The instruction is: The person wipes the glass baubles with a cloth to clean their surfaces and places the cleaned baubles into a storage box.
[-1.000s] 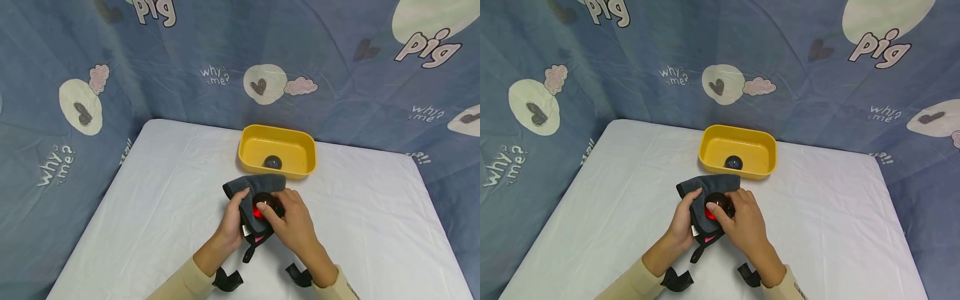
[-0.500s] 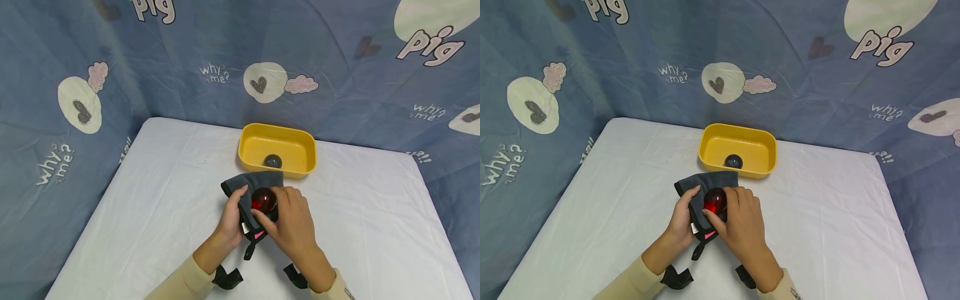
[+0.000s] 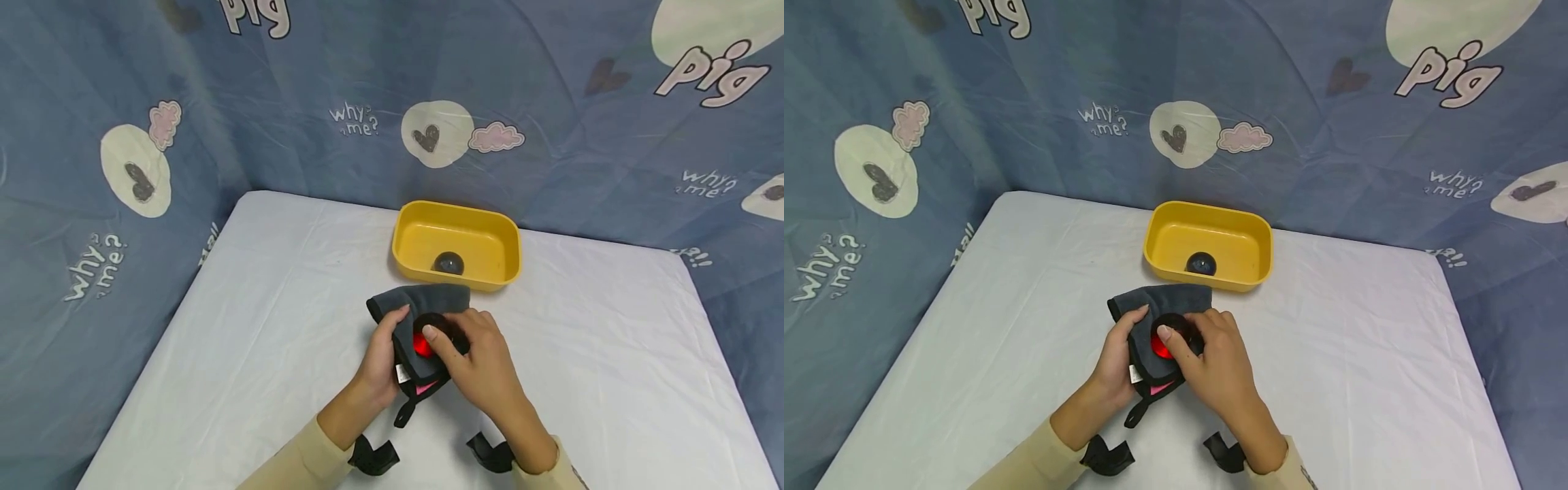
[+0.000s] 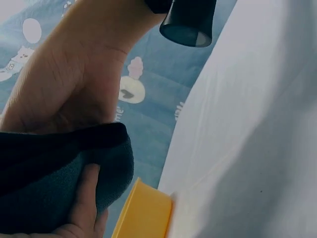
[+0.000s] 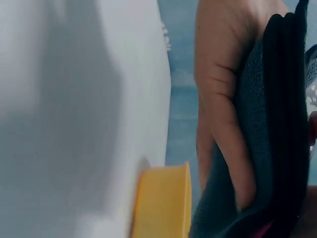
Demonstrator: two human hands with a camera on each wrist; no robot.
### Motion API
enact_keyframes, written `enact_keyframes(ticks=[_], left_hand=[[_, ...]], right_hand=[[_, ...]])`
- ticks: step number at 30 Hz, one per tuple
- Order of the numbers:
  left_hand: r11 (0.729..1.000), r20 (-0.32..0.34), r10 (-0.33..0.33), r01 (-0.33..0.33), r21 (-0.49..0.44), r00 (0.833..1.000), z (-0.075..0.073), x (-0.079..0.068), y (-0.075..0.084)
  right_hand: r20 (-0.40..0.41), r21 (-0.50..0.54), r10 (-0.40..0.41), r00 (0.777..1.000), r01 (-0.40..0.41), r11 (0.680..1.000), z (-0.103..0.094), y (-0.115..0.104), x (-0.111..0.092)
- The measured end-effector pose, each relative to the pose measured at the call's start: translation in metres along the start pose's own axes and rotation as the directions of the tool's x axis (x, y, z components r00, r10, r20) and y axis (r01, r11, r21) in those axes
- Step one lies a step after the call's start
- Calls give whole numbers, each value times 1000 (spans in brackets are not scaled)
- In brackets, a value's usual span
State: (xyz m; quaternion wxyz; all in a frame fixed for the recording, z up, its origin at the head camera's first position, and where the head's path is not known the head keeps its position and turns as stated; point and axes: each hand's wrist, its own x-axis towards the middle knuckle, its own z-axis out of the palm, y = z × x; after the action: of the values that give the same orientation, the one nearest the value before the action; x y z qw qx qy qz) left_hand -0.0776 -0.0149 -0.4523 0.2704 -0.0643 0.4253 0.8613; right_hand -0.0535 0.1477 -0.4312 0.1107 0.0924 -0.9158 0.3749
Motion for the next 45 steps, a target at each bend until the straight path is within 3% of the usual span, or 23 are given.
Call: enact_keyframes(ticks=[4,8,11,15,22,26,29,33,38,41,45], left_hand=[[1000,-10,26,-26,-4,1000,-1,2,1],[999,-34,40,-40,9,999,-2,4,2],[999,-47,44,-43,22,998,-2,6,1],[999,-52,32,-30,32,998,-2,4,-3],[1000,-38,11,-10,11,999,-3,2,-2],[1000,-16,10,-10,15,1000,-1,1,0],[1000,-20,5,-5,10,1000,-1,0,-1],[1000,-26,7,-7,4,1000,-1,-1,-3],[1000,-10,3,-3,14,1000,0,0,-3],[1000,-23,0,1,14,1000,0,0,-3],[1000,-39,2,-1,8,999,1,-1,-2]], right_hand=[[-5,-110,-95,995,94,989,-4,-1,-3],[-10,-282,-258,966,245,928,-4,-3,-5],[-14,-355,-312,950,287,890,-1,-5,-5],[-47,-346,-295,954,262,901,4,-3,-5],[-97,-150,-148,984,133,980,9,1,-3],[-74,-53,-37,997,33,998,8,1,-1],[-43,-61,4,999,-7,998,6,1,-2],[-23,-165,-87,996,82,983,1,2,-7],[-20,-303,-251,968,234,924,-1,1,-9],[-32,-322,-282,959,257,911,1,2,-7],[-81,-288,-274,958,241,927,5,4,-5]])
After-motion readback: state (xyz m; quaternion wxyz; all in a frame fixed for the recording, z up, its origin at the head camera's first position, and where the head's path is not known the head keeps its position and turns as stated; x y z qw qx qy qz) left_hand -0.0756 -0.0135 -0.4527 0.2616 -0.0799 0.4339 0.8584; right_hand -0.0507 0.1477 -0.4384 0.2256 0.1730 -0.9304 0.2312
